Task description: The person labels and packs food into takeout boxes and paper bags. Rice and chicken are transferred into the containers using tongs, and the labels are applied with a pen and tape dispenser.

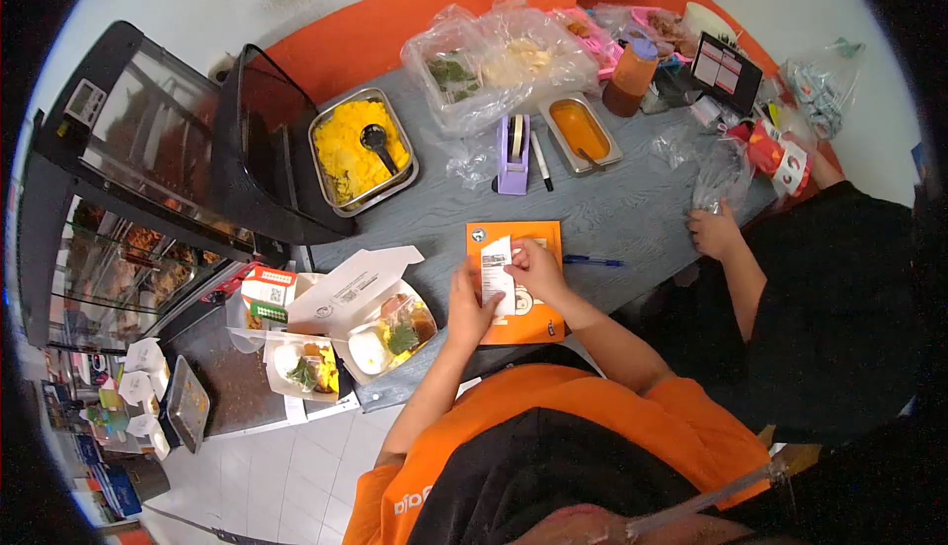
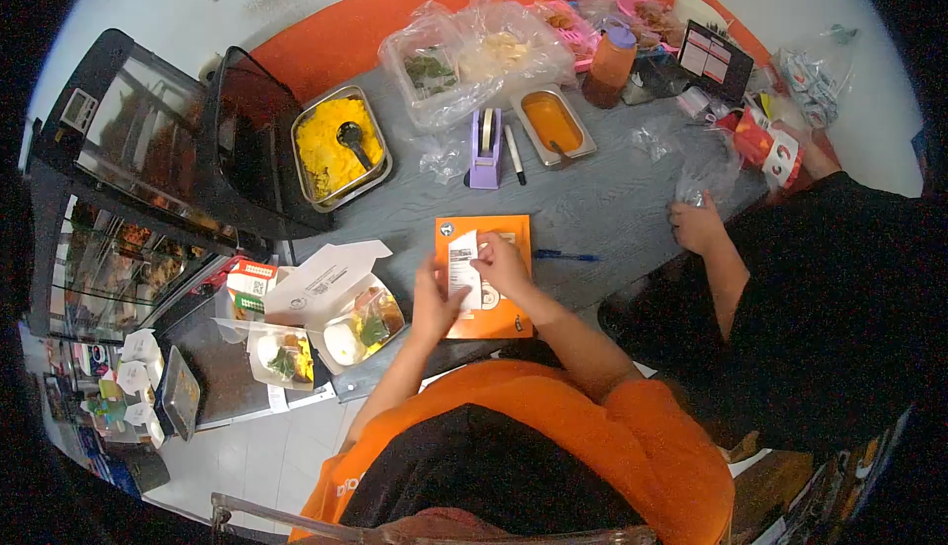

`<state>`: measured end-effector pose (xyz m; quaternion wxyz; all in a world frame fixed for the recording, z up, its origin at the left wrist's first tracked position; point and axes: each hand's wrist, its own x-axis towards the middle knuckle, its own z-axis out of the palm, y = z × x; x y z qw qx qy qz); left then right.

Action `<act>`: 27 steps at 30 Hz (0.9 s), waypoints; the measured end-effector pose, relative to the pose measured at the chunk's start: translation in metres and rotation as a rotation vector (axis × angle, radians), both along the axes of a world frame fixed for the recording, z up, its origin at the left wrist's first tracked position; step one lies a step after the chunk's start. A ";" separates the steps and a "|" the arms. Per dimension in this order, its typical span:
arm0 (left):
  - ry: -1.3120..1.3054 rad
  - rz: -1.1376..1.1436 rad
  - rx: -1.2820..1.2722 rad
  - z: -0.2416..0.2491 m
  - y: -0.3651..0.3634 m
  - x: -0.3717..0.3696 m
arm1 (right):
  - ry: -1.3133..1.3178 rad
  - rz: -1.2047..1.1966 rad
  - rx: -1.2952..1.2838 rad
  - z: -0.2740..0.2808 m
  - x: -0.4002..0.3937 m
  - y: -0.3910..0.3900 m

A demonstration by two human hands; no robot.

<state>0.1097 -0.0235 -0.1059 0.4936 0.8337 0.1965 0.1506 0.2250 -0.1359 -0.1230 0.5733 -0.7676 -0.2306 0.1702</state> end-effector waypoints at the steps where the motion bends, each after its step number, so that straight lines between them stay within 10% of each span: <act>1: 0.059 -0.114 0.367 -0.001 0.004 -0.004 | 0.048 0.033 -0.128 0.013 0.000 -0.002; 4: 0.001 -0.210 0.693 -0.009 0.004 -0.011 | -0.567 -0.176 -0.252 0.005 0.016 0.005; 8: 0.140 -0.231 0.586 -0.022 0.000 -0.015 | -0.707 -0.345 -0.235 -0.002 0.083 0.034; 18: 0.249 -0.092 0.603 -0.026 -0.019 -0.028 | -0.131 -0.058 0.086 -0.041 0.161 0.038; 20: 0.229 -0.137 0.642 -0.023 -0.018 -0.028 | 0.207 -0.081 -0.219 0.010 0.150 0.035; 27: 0.186 -0.209 0.482 -0.019 -0.011 -0.024 | 0.893 -0.331 0.257 0.017 0.166 0.065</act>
